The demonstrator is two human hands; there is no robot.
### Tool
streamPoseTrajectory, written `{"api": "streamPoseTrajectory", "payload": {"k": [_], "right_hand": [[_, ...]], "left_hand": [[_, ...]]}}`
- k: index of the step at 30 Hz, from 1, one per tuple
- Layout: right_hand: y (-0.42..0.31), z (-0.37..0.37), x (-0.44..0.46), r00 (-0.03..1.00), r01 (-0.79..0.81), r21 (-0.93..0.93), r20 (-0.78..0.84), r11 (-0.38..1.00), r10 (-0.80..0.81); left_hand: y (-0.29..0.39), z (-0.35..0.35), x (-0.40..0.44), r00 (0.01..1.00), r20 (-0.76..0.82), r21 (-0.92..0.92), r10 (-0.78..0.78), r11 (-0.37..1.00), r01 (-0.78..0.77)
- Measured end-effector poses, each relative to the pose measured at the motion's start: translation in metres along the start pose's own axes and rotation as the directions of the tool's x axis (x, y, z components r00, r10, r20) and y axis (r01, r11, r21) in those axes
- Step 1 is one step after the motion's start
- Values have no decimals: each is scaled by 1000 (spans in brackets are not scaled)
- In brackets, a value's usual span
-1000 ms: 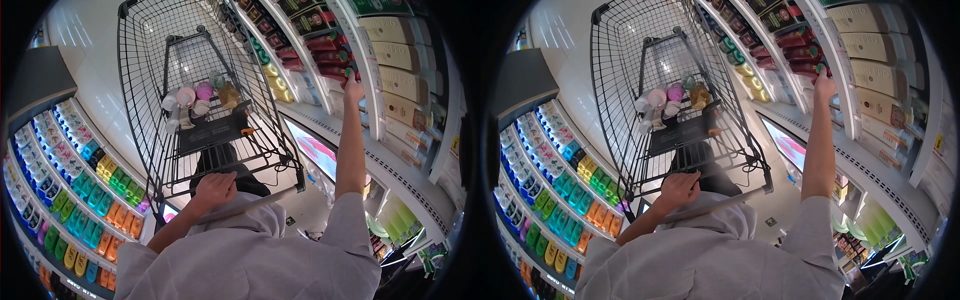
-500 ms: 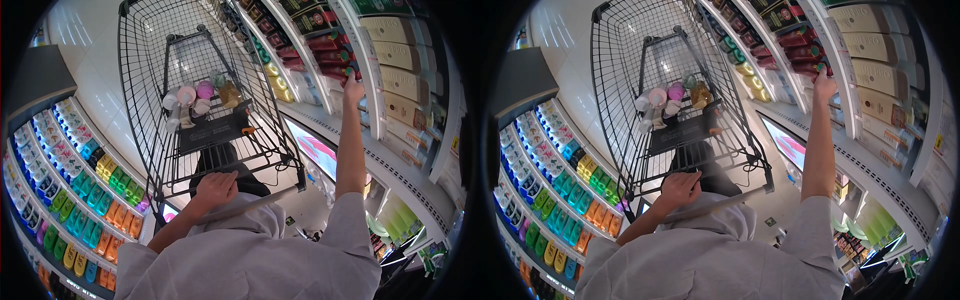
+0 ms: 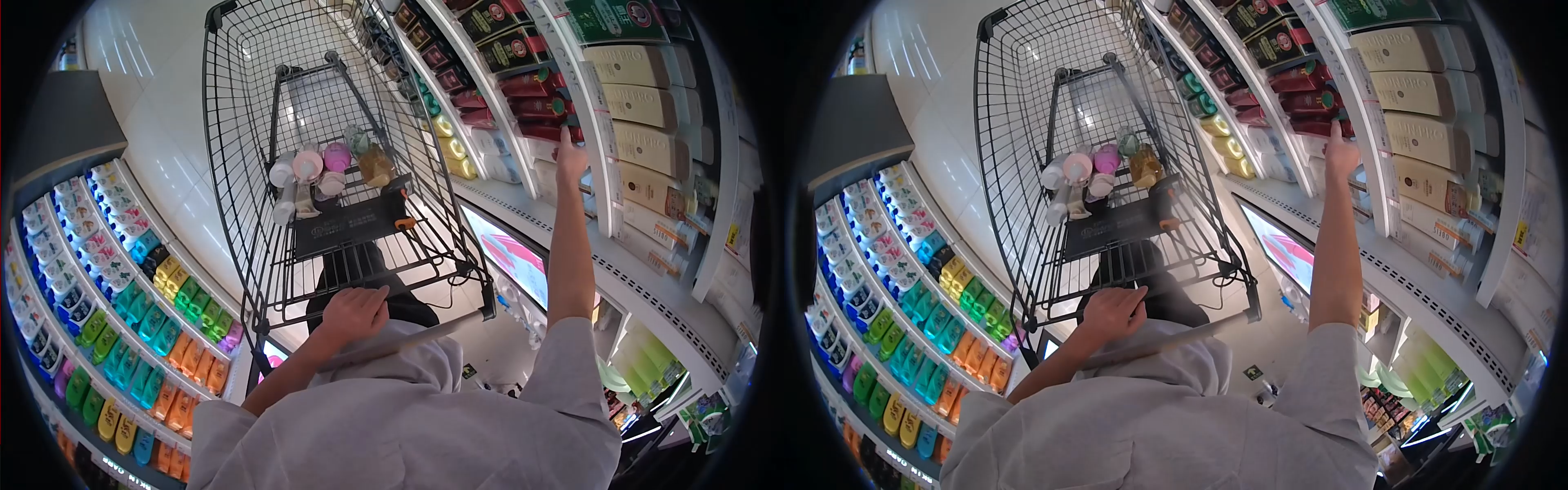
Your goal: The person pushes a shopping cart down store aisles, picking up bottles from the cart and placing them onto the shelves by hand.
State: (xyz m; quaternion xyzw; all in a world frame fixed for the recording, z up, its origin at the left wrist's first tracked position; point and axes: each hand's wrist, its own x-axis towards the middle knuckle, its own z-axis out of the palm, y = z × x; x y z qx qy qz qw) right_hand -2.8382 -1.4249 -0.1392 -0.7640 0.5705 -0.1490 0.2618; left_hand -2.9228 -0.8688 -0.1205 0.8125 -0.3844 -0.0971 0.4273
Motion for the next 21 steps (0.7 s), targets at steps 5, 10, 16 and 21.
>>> {"api": "streamPoseTrajectory", "payload": {"k": [5, 10, 16, 21], "right_hand": [[15, 7, 8, 998, 30, 145, -66, 989, -21], [6, 10, -7, 963, 205, 115, -200, 972, -180], [16, 13, 6, 972, 205, 39, -125, 978, -199], [8, 1, 7, 984, 145, -105, -90, 984, -155]], "left_hand": [[-1, 1, -1, 1000, -22, 21, 16, 1000, -15], [0, -2, 2, 1000, -13, 27, 18, 999, -17], [2, -3, 3, 1000, -14, 32, 11, 999, -10], [3, -3, 5, 1000, -27, 3, 4, 1000, -4]]}}
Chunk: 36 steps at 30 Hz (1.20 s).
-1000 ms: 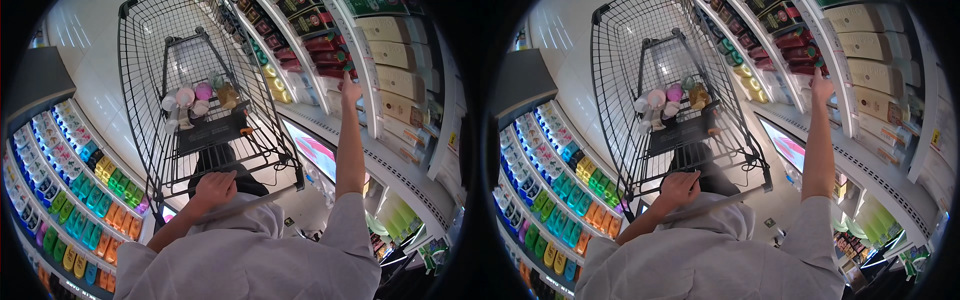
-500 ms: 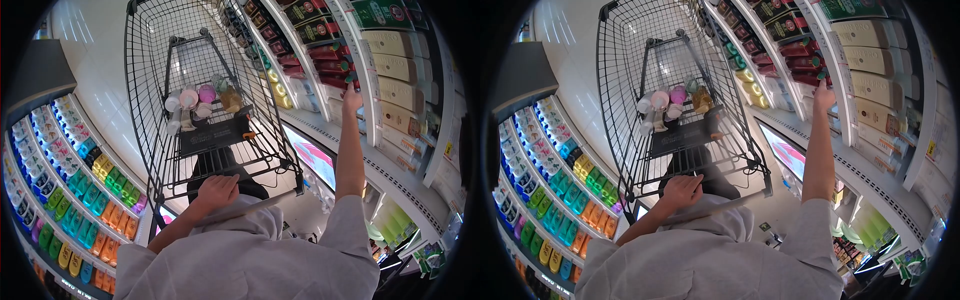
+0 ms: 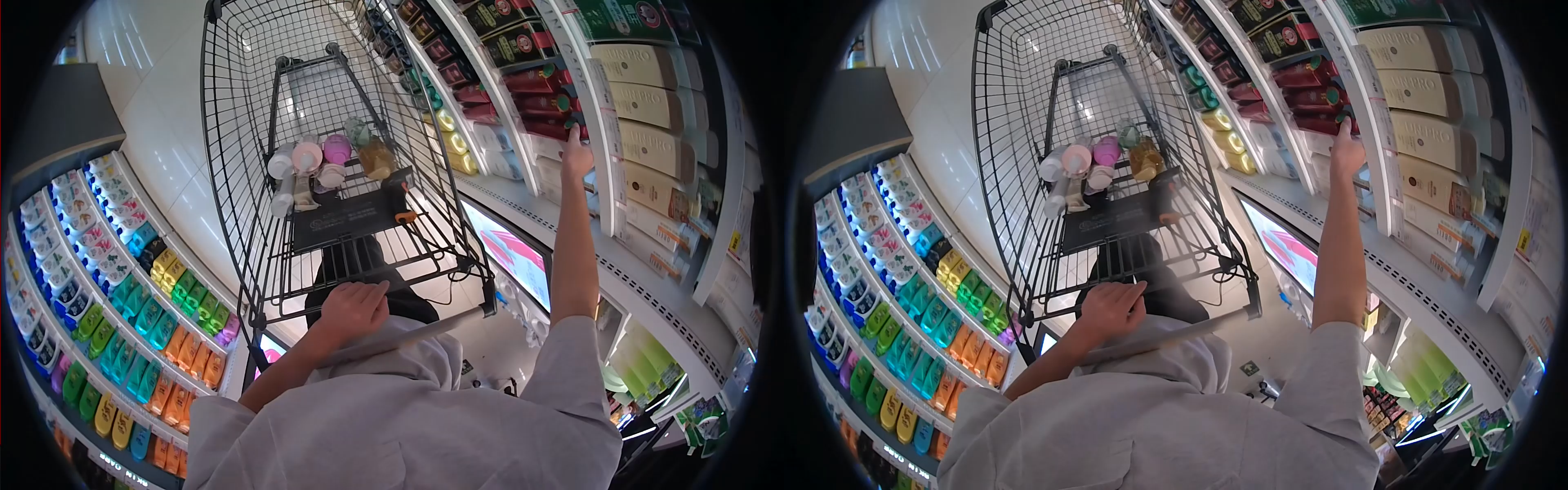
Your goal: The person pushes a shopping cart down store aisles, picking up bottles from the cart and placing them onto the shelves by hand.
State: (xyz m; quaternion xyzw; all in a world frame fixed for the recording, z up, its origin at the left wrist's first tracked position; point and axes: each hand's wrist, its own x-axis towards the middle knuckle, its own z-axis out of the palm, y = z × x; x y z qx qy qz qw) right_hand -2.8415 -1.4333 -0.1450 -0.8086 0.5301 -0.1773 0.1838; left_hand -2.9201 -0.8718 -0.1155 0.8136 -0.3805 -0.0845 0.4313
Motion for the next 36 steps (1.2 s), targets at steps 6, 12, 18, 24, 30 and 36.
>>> {"api": "streamPoseTrajectory", "payload": {"k": [6, 12, 18, 24, 30, 36], "right_hand": [[45, 24, 20, 908, 338, -86, -231, 937, -348], [10, 11, -14, 943, 279, -64, -169, 958, -286], [0, 11, -23, 885, 362, -172, -246, 916, -396], [19, 14, 2, 957, 248, -63, -141, 967, -254], [27, 14, 5, 967, 240, -15, -84, 971, -241], [19, 11, -2, 905, 385, -130, -141, 914, -402]], "left_hand": [[0, 0, 1, 1000, -3, 4, 1, 1000, -1], [0, 1, 2, 1000, 1, 3, 2, 1000, -2], [2, -1, 4, 1000, 13, 3, -4, 1000, 4], [2, 1, 3, 1000, 7, 15, -5, 1000, 5], [1, 1, 3, 1000, 12, 26, -2, 1000, 2], [1, 0, 3, 1000, -1, 31, 3, 1000, -3]]}}
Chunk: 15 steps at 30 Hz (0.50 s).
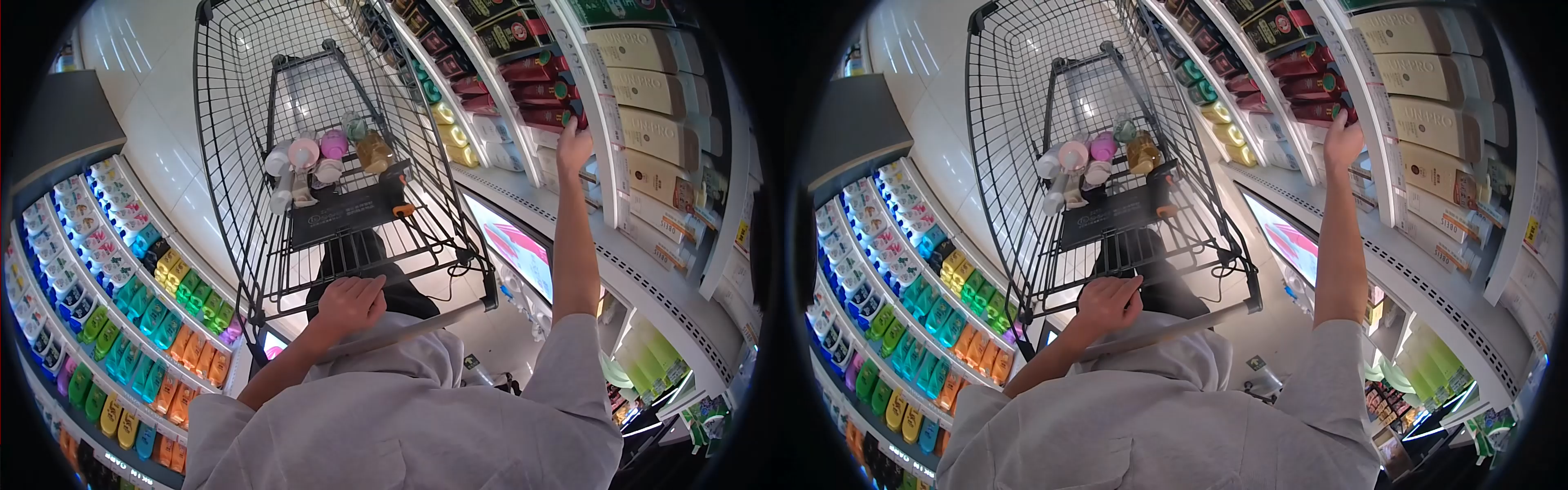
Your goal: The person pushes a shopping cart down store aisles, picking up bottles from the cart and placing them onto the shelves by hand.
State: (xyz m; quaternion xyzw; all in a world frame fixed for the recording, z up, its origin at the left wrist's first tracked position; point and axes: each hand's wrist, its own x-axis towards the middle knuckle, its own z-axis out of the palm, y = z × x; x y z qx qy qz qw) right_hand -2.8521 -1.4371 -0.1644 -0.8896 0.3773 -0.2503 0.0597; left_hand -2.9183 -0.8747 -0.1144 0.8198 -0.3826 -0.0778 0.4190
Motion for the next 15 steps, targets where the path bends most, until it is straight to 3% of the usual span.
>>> {"api": "streamPoseTrajectory", "payload": {"k": [3, 5, 8, 13, 14, 15], "right_hand": [[-18, -12, -3, 990, -111, 30, 88, 993, 108], [-23, -16, -5, 991, -86, 2, 101, 996, 86], [-35, -23, -13, 995, 7, -57, 101, 998, -2], [-54, -38, -64, 956, 279, -52, -77, 959, -283], [-80, -54, -84, 981, 134, 95, 127, 986, -146], [-100, -74, -101, 940, -40, 209, 340, 977, -35]], "left_hand": [[-1, 1, -1, 1000, -9, 0, 3, 1000, -3], [-1, 0, -1, 1000, -7, 2, 8, 1000, -8], [-1, 1, -2, 1000, -6, 1, 8, 1000, -8], [-2, 1, -2, 1000, -15, -26, -4, 1000, 4], [-2, 3, -5, 1000, -15, -31, -16, 999, 16], [-3, 5, -7, 1000, -17, -35, -26, 999, 25]]}}
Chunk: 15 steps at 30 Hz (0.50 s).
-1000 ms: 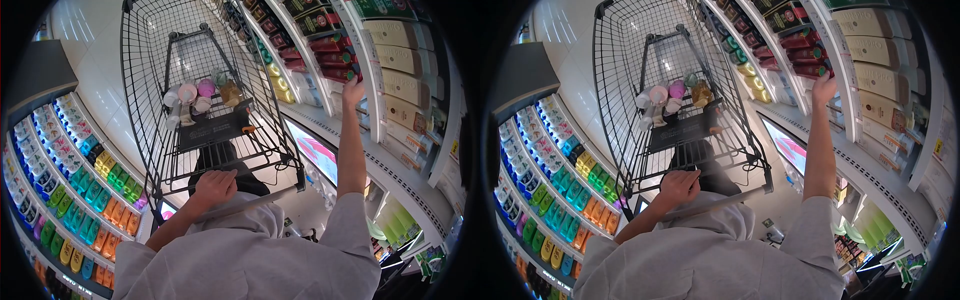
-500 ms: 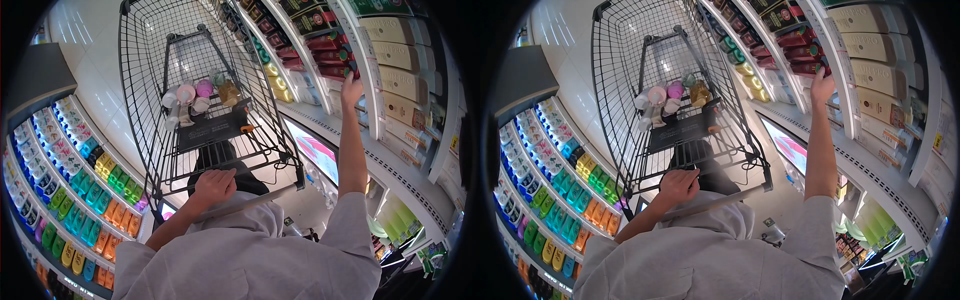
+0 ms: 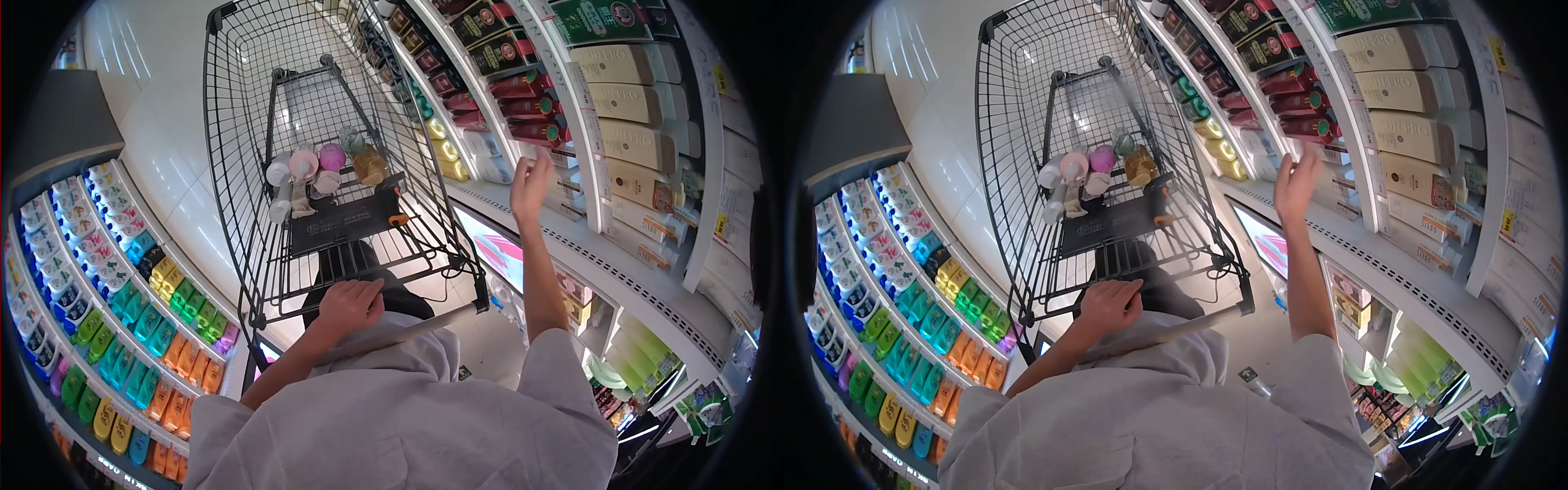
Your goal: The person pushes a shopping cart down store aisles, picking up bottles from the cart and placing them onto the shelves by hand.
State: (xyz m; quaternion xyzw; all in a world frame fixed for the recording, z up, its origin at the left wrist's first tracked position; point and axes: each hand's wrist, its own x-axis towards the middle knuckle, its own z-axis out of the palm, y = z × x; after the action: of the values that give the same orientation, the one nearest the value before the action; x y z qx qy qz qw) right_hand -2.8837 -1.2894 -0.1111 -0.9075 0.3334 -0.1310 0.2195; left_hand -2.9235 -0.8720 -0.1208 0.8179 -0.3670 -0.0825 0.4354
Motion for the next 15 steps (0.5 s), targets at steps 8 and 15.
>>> {"api": "streamPoseTrajectory", "payload": {"k": [8, 15], "right_hand": [[-82, 34, -112, 798, 169, -174, 602, 970, -31], [-68, 69, -83, 788, 244, -123, 603, 962, -122]], "left_hand": [[8, -17, 13, 956, 181, -21, -230, 971, 238], [-5, -33, 38, 880, 294, 97, -372, 928, 360]]}}
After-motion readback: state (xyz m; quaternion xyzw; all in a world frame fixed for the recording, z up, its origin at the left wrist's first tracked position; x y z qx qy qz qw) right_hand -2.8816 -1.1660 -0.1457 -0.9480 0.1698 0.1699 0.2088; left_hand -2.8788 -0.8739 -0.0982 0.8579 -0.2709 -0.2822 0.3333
